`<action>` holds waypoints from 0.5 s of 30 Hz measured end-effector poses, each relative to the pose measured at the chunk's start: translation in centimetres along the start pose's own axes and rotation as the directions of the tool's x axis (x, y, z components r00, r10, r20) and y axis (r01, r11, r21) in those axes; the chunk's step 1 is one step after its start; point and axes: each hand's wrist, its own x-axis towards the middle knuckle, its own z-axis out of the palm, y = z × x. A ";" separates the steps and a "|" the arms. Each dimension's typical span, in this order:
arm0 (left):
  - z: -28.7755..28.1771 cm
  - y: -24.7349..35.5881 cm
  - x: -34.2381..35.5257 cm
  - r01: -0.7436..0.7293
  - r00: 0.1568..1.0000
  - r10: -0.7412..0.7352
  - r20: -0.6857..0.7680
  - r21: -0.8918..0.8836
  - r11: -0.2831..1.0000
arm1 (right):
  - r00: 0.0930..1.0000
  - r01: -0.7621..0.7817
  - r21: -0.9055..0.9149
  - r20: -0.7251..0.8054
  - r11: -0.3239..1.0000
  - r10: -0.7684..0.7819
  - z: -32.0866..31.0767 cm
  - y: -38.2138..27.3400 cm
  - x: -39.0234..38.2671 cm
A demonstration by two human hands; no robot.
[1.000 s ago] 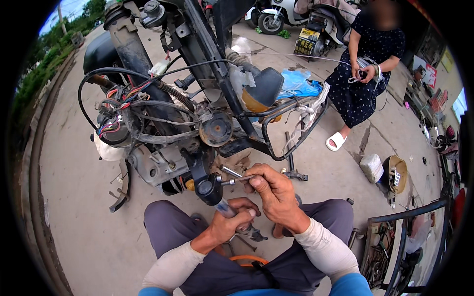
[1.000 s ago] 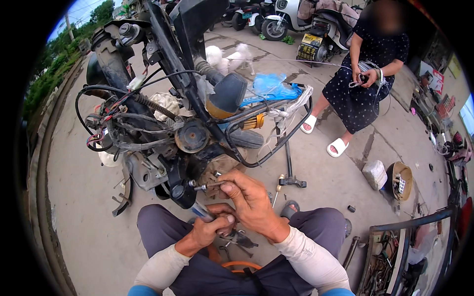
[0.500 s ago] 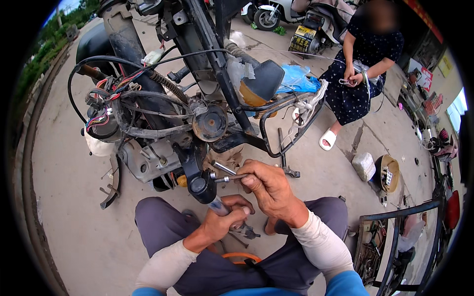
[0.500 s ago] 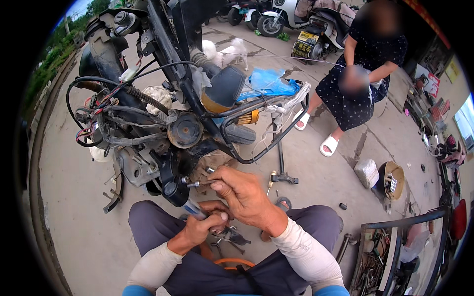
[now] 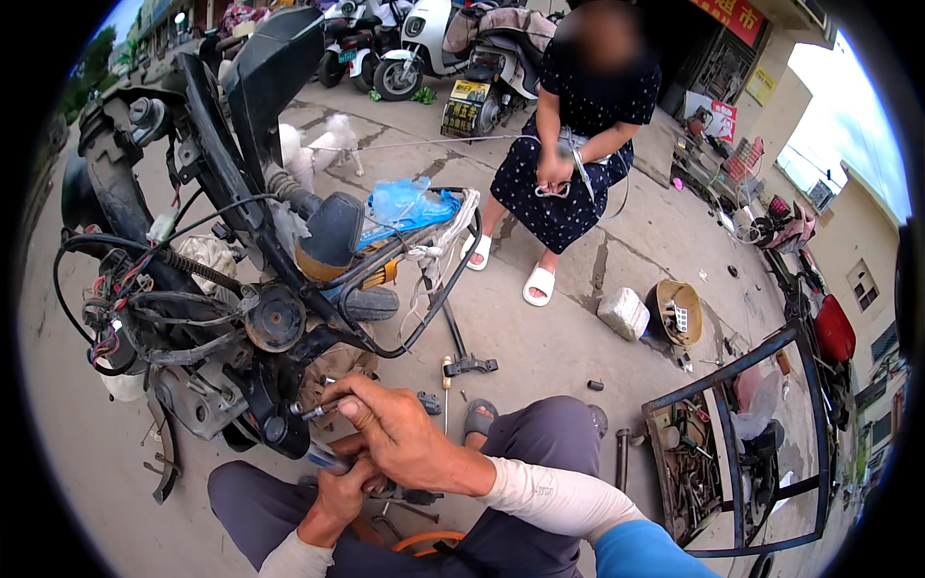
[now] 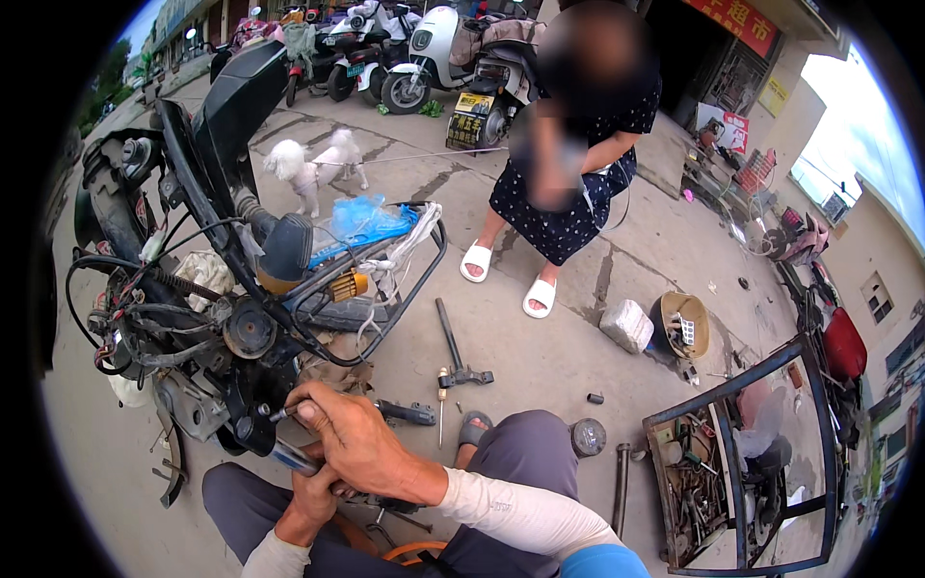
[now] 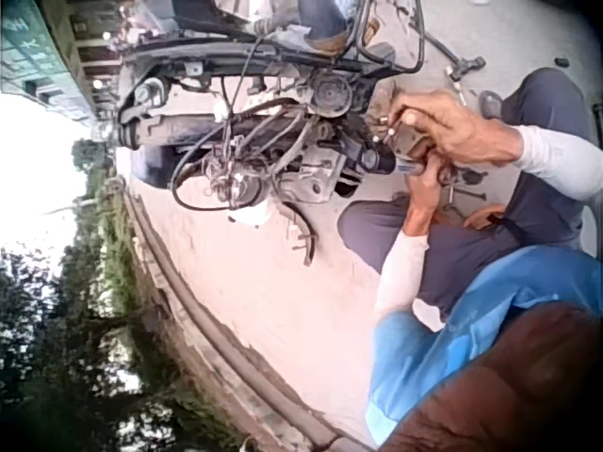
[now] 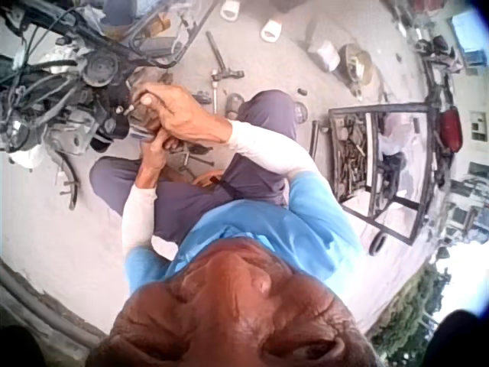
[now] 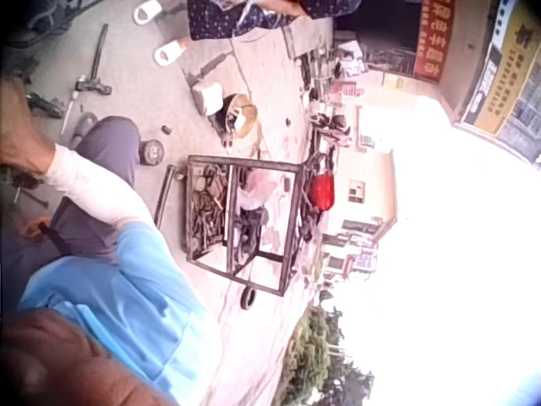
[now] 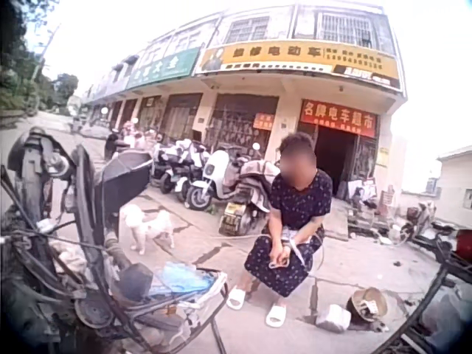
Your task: The person unscrews and removes bolts from the front fork of a scooter using a tool, then pulls the fork away from the scooter frame.
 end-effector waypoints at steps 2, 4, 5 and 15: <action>0.0 0.3 -0.2 0.005 1.000 -0.005 -0.011 -0.003 1.000 | 0.991 -0.133 0.136 0.019 0.982 0.132 0.4 -0.6 -0.1; -0.4 -0.4 -0.3 0.021 1.000 -0.021 -0.007 -0.027 0.999 | 0.945 -0.325 0.308 0.088 0.894 0.314 0.5 -0.4 -0.2; -0.6 -0.5 -0.2 0.028 1.000 -0.028 -0.005 -0.039 0.999 | 0.926 -0.378 0.362 0.130 0.852 0.355 0.4 -0.6 -0.1; -0.7 -0.1 -0.5 0.034 0.999 -0.033 0.041 -0.034 0.999 | 0.912 -0.408 0.357 0.134 0.840 0.386 0.2 -2.4 -0.7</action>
